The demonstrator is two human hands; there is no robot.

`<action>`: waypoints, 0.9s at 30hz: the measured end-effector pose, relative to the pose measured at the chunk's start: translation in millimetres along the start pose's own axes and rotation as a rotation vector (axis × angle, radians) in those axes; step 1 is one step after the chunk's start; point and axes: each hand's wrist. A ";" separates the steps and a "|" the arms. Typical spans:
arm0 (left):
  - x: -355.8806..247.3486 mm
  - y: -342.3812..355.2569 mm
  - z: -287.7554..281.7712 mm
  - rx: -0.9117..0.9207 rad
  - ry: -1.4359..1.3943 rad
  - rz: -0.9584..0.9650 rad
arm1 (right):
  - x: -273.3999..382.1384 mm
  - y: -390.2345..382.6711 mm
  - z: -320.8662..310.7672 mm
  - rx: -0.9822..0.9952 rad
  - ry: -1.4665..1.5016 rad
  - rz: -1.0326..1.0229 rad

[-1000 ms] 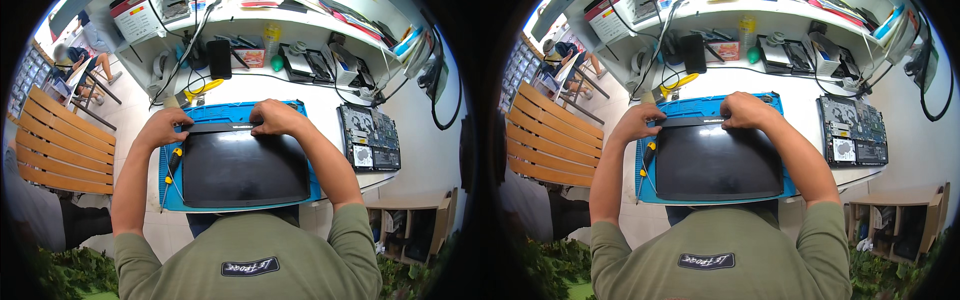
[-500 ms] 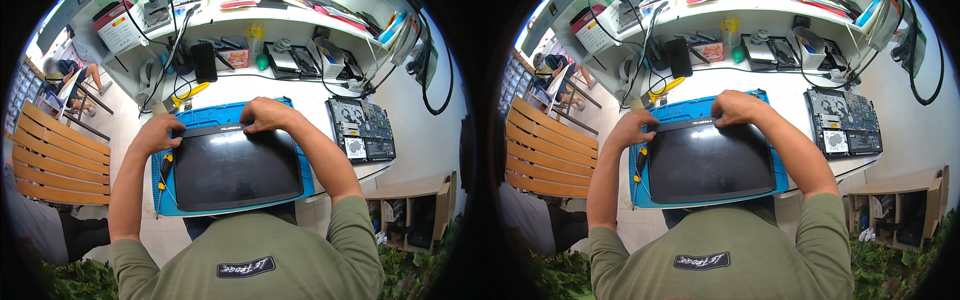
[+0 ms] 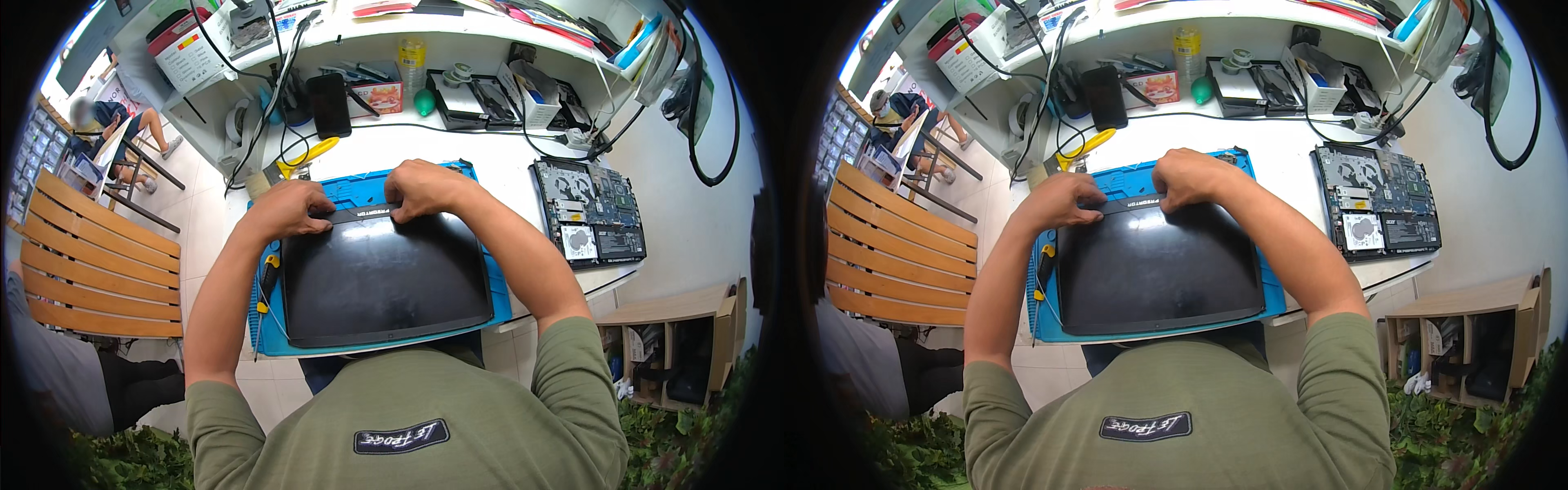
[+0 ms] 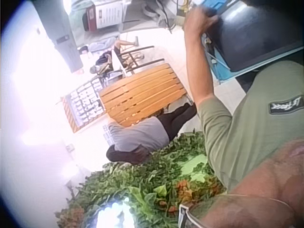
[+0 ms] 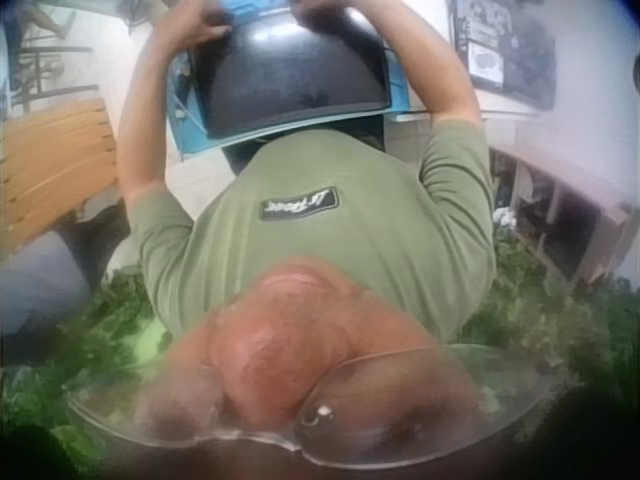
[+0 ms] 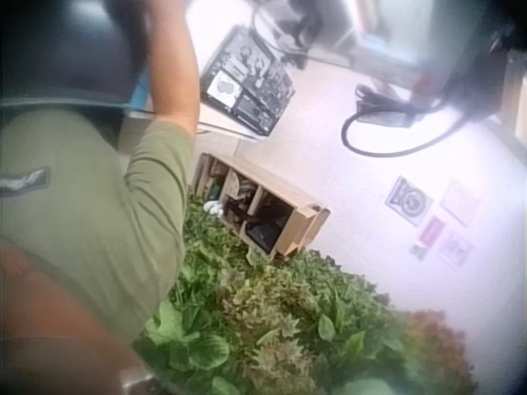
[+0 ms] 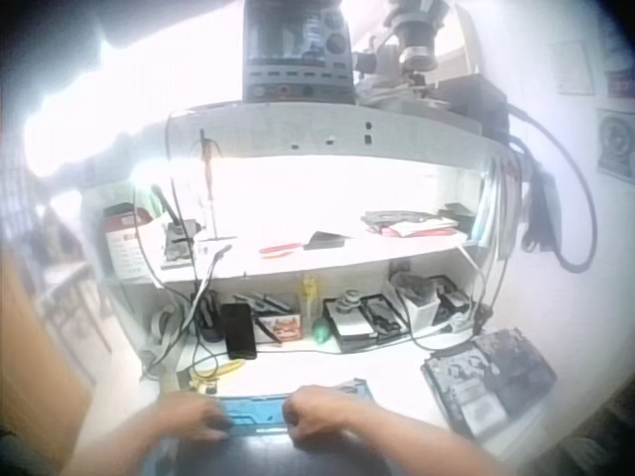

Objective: The person disassembles the top cover of a laptop and separates the screen from the housing by hand and with a screwdriver.

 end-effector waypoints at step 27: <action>-17.9 36.7 -10.8 0.200 -0.154 -0.152 | 2.9 6.0 -7.4 0.057 0.067 0.018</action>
Point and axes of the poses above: each hand's wrist, its own y-axis towards the middle knuckle, its own z-axis out of the palm, x = y × z, and after that the axes turned 4 degrees about y, right-handed
